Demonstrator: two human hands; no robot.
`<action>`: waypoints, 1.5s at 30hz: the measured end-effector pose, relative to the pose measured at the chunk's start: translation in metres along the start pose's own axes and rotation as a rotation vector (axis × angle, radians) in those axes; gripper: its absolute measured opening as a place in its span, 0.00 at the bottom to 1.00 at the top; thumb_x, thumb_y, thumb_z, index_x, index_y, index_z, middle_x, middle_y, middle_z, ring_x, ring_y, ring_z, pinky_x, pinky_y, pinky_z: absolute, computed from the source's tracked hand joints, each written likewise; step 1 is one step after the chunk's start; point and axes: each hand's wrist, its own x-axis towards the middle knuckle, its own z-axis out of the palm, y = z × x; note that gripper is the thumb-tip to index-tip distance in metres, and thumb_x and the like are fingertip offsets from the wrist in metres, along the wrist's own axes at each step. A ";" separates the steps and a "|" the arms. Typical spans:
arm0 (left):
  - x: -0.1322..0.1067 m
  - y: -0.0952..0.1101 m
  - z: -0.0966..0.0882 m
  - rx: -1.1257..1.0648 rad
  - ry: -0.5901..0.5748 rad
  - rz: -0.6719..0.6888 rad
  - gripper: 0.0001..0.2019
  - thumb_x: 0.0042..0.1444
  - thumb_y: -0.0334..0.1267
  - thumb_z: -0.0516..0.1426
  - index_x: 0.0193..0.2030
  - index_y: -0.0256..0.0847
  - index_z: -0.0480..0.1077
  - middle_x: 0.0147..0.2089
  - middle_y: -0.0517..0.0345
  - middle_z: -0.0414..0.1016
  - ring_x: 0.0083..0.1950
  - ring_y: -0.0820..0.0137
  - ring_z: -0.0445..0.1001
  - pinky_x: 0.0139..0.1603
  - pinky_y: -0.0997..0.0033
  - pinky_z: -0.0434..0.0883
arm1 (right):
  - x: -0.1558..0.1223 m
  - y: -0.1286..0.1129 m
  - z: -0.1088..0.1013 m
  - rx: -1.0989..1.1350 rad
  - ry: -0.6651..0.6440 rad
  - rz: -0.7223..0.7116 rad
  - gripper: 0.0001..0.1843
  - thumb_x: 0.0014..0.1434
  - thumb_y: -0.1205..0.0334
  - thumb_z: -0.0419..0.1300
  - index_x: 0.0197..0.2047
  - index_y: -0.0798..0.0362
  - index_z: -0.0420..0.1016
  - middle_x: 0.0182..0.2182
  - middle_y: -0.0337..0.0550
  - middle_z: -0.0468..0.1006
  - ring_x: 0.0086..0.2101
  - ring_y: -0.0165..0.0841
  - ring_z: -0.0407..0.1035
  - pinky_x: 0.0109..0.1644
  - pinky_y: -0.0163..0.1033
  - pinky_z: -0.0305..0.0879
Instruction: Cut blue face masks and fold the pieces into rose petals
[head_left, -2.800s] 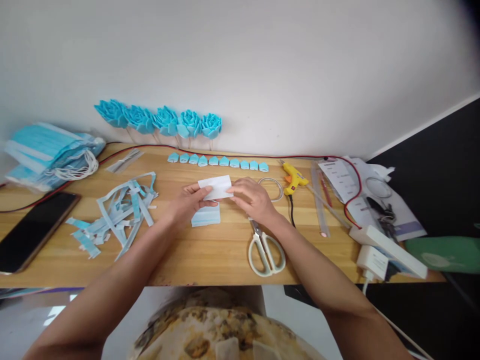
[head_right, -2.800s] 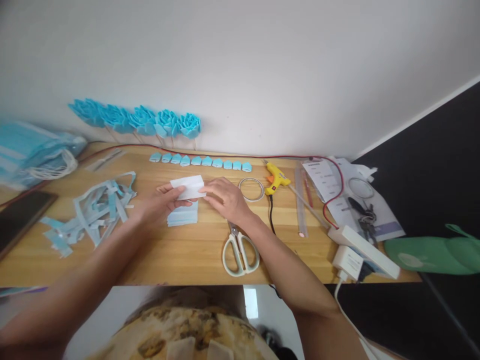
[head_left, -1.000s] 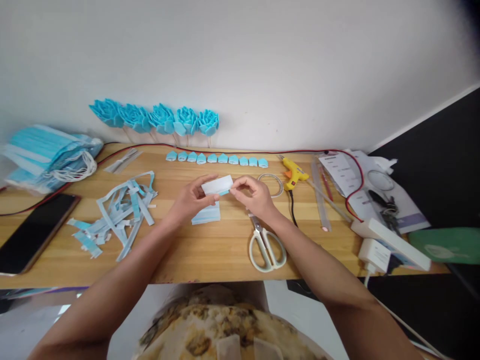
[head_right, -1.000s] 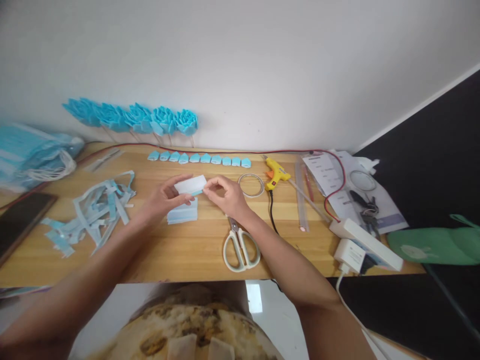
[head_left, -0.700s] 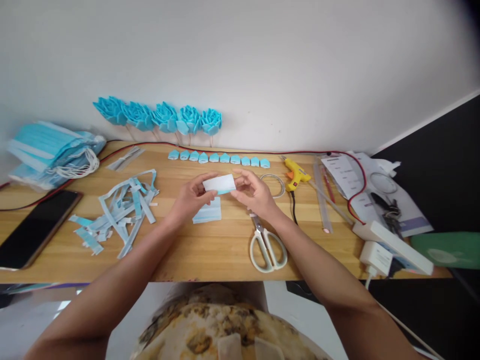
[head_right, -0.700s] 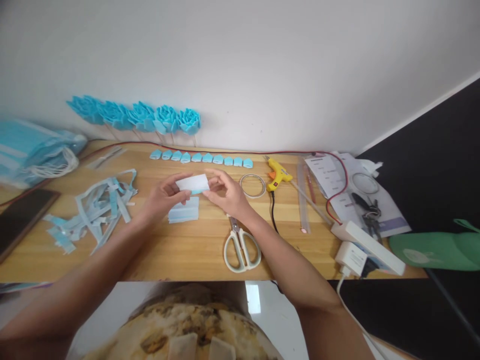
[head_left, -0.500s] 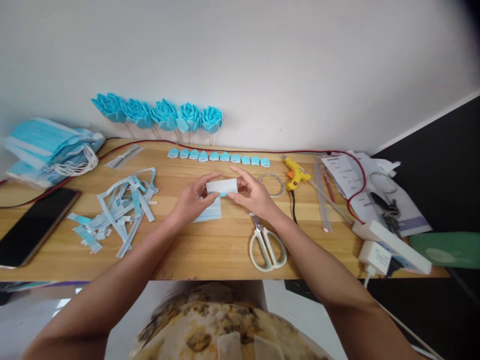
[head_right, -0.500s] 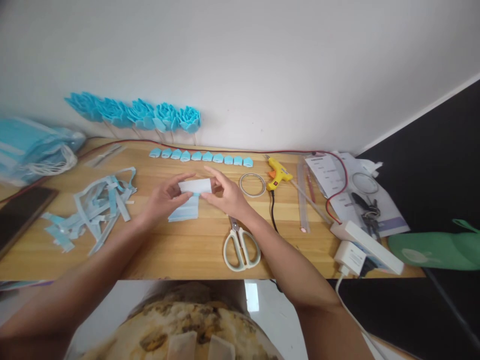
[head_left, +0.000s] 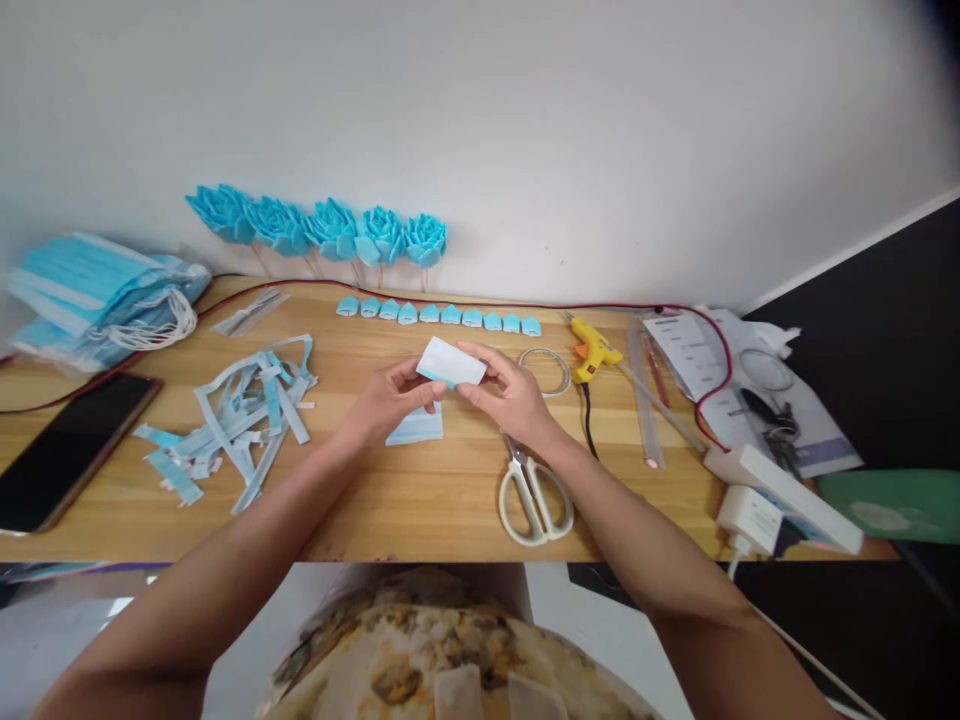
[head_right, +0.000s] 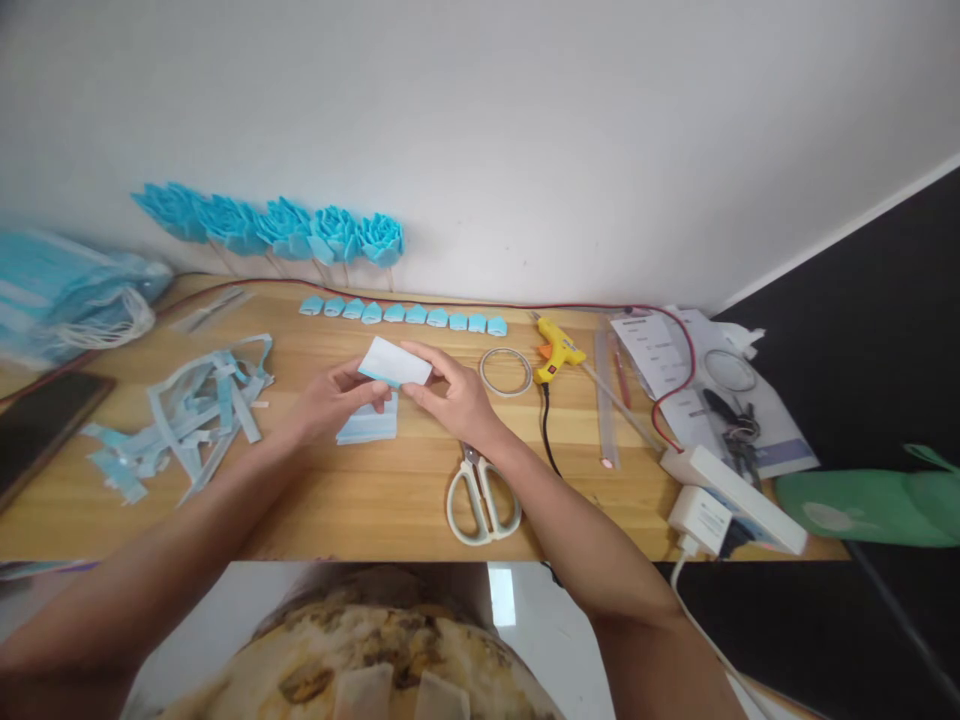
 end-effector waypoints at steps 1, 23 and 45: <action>-0.001 0.000 0.000 0.055 0.008 -0.012 0.13 0.45 0.48 0.64 0.30 0.39 0.76 0.23 0.60 0.73 0.26 0.72 0.67 0.29 0.73 0.65 | 0.000 0.000 0.000 -0.001 0.000 -0.006 0.27 0.56 0.60 0.63 0.59 0.46 0.69 0.47 0.43 0.79 0.38 0.33 0.74 0.45 0.40 0.71; -0.009 0.002 0.000 0.296 0.143 -0.039 0.16 0.49 0.49 0.62 0.17 0.44 0.71 0.28 0.59 0.77 0.34 0.64 0.72 0.35 0.69 0.67 | -0.001 -0.005 0.000 -0.071 -0.133 -0.043 0.25 0.61 0.58 0.60 0.61 0.45 0.64 0.58 0.39 0.72 0.46 0.30 0.72 0.50 0.33 0.68; -0.006 0.002 -0.005 0.269 0.169 -0.023 0.14 0.49 0.45 0.60 0.18 0.40 0.72 0.23 0.58 0.76 0.29 0.69 0.71 0.34 0.72 0.68 | -0.001 -0.006 -0.004 -0.085 -0.100 -0.030 0.26 0.60 0.63 0.58 0.62 0.51 0.65 0.40 0.41 0.78 0.36 0.29 0.71 0.44 0.36 0.66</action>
